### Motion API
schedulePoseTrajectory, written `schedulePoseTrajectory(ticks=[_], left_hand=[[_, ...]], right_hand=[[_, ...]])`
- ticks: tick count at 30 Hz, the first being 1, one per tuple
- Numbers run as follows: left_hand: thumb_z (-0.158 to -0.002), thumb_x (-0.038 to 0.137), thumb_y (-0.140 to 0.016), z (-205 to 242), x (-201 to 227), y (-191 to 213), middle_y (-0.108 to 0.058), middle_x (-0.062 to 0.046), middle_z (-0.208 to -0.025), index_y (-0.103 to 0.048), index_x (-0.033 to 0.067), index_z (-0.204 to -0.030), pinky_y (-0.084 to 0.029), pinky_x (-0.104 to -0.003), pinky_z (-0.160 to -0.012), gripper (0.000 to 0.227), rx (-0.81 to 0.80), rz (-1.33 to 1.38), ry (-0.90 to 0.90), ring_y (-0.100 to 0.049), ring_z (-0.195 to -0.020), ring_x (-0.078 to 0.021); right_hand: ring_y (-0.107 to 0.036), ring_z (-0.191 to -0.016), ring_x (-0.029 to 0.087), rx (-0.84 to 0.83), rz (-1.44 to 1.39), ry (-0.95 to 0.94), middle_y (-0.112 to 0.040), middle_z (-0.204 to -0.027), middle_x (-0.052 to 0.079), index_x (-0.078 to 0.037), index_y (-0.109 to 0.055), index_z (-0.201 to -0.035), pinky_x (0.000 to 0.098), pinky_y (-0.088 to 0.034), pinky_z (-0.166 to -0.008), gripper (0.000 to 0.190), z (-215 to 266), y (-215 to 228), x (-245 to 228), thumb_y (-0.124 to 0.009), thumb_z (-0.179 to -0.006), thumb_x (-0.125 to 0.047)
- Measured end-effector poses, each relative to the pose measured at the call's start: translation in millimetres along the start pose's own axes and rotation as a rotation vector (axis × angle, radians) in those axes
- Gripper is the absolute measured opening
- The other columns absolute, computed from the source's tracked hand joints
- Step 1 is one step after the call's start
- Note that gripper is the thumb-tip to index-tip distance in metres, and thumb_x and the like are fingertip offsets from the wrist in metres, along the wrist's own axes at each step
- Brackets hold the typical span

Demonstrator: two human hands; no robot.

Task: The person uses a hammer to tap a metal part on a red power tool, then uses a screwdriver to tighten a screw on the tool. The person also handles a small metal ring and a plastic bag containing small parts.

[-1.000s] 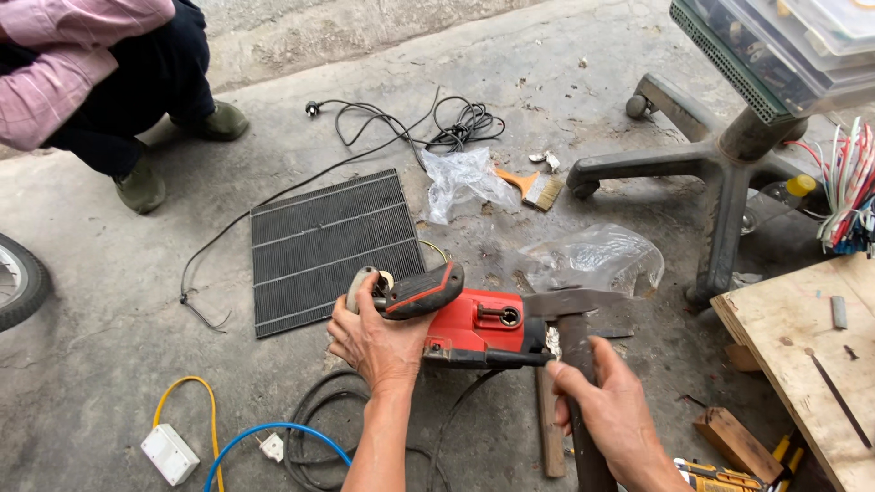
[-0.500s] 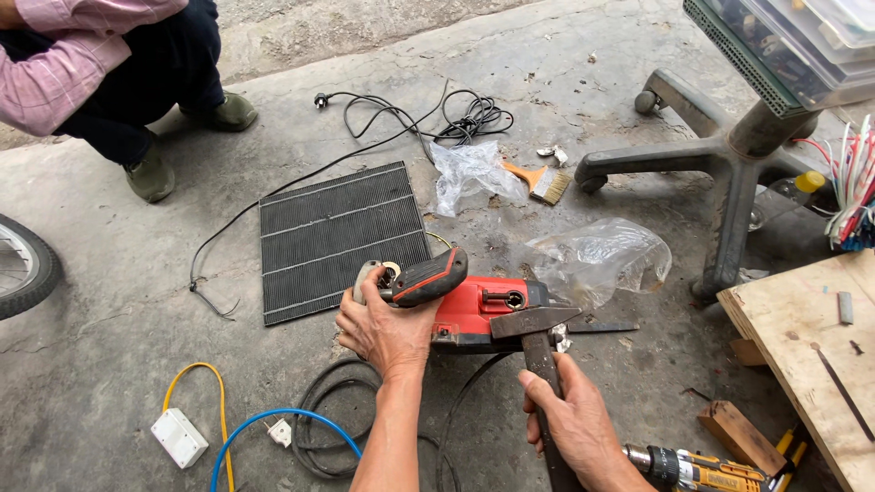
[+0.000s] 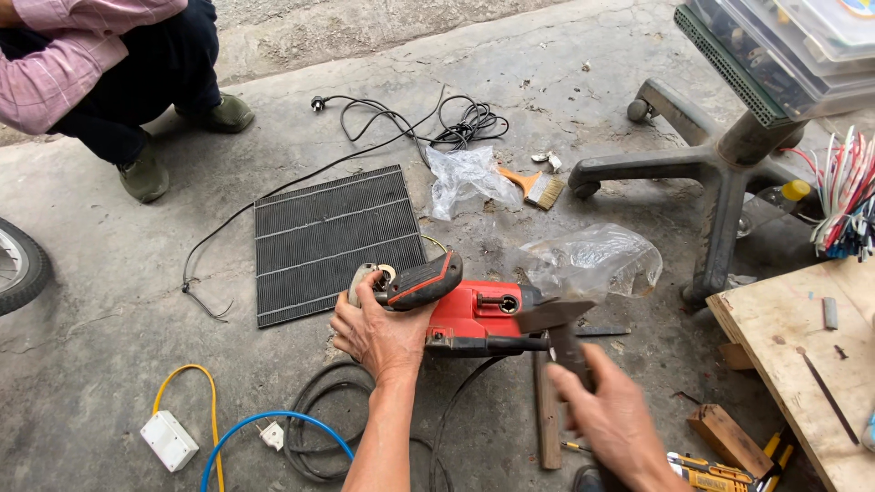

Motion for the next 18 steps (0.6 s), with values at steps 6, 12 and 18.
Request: schedulePoseTrajectory(ticks=[6, 12, 18], left_hand=[[-0.05, 0.079, -0.094, -4, 0, -1, -0.062, -0.016, -0.135, -0.069, 0.0349, -0.121, -0.043, -0.062, -0.097, 0.087, -0.008, 0.005, -0.019, -0.058, -0.122, -0.045], [-0.048, 0.076, -0.095, -3, 5, 4, -0.059, -0.017, -0.14, -0.071, 0.0352, -0.122, -0.04, -0.063, -0.102, 0.088, -0.062, 0.031, -0.011, -0.055, -0.125, -0.0448], [-0.049, 0.064, -0.1, 2, 4, 1, -0.049, -0.015, -0.147, -0.061, 0.0324, -0.129, -0.038, -0.071, -0.113, 0.094, -0.105, 0.13, -0.002, -0.05, -0.144, -0.0483]], right_hand=[[-0.081, -0.114, 0.033, 0.296, 1.006, 0.093, -0.073, -0.13, -0.01, -0.048, -0.052, -0.154, 0.0518, -0.065, -0.093, 0.054, -63, 75, 75, -0.052, -0.102, -0.062], [-0.073, -0.124, 0.02, 0.13, 0.585, 0.694, -0.083, -0.127, -0.001, -0.019, -0.087, -0.121, 0.0394, -0.053, -0.112, 0.035, -62, 17, -8, -0.068, -0.101, -0.041], [-0.072, -0.114, 0.034, -0.132, 0.857, 0.988, -0.079, -0.113, 0.008, -0.017, -0.083, -0.105, 0.0482, -0.056, -0.096, 0.021, -83, -67, -91, -0.07, -0.102, -0.033]])
Point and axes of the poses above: each hand's wrist, its own z-axis away from the middle knuckle, its own y-axis out of the back of the hand, x = y × z, the point moved 6 cm from there along -z, towards the middle knuckle
